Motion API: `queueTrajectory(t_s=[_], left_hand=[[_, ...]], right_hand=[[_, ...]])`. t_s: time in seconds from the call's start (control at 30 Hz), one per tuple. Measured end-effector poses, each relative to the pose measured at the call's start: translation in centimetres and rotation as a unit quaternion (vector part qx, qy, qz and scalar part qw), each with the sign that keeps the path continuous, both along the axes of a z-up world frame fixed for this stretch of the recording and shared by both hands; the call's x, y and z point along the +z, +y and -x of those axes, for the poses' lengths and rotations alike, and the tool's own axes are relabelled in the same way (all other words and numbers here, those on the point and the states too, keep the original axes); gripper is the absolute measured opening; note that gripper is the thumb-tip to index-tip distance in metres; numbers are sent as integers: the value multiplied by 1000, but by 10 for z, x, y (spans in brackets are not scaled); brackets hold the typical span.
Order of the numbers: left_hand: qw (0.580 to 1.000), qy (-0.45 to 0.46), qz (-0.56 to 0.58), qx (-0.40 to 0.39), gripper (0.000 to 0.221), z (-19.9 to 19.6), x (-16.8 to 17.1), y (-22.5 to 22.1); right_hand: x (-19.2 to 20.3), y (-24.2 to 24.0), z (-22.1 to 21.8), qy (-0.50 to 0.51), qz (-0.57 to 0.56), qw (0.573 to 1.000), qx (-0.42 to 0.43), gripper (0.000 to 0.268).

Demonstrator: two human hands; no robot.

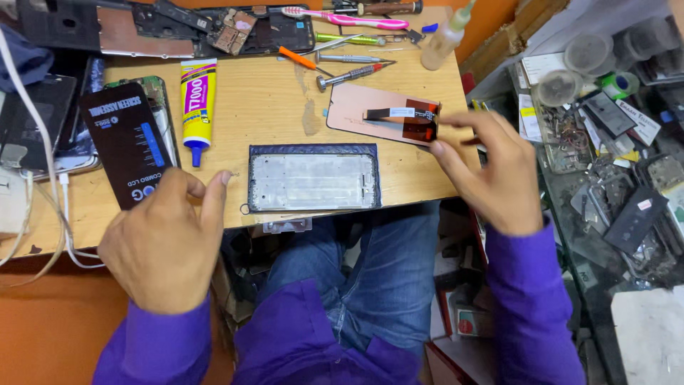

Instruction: The person cleans the inside of a smartphone frame with a toothbrush, applies adhesive along the edges, and then attaches a new screen assembly to the frame. They handle the frame, screen, adhesive tube, and toothbrush during the process.

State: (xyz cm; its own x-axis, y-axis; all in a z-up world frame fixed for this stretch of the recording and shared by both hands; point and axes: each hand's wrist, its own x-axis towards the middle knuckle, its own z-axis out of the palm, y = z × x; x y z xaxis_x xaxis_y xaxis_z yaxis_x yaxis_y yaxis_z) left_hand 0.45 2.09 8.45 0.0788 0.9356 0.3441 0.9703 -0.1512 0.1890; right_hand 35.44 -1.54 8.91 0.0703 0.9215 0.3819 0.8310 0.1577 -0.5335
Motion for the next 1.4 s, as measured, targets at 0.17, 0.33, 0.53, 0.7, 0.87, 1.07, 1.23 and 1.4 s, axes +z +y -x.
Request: queueTrajectory(t_s=[0.17, 0.33, 0.53, 0.7, 0.87, 1.07, 1.23, 1.4], left_hand=[[992, -113, 29, -53, 25, -6, -8, -43], [979, -169, 6, -118, 23, 0, -30, -64], [946, -222, -7, -236, 22, -3, -43, -71], [844, -417, 149, -302, 16, -48, -41, -78], [614, -691, 247, -290, 59, -118, -40, -72], [610, -696, 303, -228, 28, -128, -25, -55], [695, -467, 208, -506, 20, -93, 21, -19], [608, -401, 247, -639, 23, -95, 63, -8]], right_hand=[[9, 67, -8, -134, 84, 975, 159, 61], [9, 79, -11, -205, 164, 958, 111, 72], [26, 71, -19, -222, 138, 958, 120, 81], [36, 16, -29, -123, 101, 985, 69, 85], [14, -62, 9, -77, -12, 997, 14, 94], [-42, -122, 52, 34, -69, 995, -56, 124], [-84, -132, 48, 437, -100, 894, 18, 101], [-95, -143, 58, 581, -3, 791, 192, 92]])
